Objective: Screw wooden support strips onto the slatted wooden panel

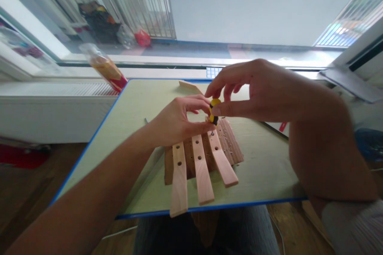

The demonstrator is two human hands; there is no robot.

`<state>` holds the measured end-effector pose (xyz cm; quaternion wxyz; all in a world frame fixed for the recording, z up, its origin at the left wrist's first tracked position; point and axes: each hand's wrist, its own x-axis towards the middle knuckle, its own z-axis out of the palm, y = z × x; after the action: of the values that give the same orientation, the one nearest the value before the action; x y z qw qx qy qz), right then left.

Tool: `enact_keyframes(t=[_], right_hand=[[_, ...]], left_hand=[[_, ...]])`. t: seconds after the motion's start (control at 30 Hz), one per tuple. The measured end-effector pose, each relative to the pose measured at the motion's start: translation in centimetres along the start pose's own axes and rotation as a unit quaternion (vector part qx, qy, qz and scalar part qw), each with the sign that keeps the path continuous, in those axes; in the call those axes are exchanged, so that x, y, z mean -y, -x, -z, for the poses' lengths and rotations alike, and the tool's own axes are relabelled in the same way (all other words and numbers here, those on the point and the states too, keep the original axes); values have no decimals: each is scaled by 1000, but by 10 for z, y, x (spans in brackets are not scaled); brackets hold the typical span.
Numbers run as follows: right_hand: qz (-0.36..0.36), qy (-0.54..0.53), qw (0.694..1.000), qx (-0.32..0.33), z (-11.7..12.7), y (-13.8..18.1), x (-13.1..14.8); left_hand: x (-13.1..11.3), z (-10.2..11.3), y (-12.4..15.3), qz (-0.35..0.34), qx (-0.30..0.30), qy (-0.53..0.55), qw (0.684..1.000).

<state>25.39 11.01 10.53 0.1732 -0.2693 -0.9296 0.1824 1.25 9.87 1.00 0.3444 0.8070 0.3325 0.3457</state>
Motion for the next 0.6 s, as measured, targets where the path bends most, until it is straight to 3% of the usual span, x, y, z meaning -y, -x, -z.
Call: enact_keyframes(t=[0.13,0.6], right_hand=[[20,-14,1000,15,3,3,2],[-48,30,998,-11,-6,-2,2]], left_hand=[[0,0,0,1,-1,-7,1000],[8,-1,2,26,13,29,999]])
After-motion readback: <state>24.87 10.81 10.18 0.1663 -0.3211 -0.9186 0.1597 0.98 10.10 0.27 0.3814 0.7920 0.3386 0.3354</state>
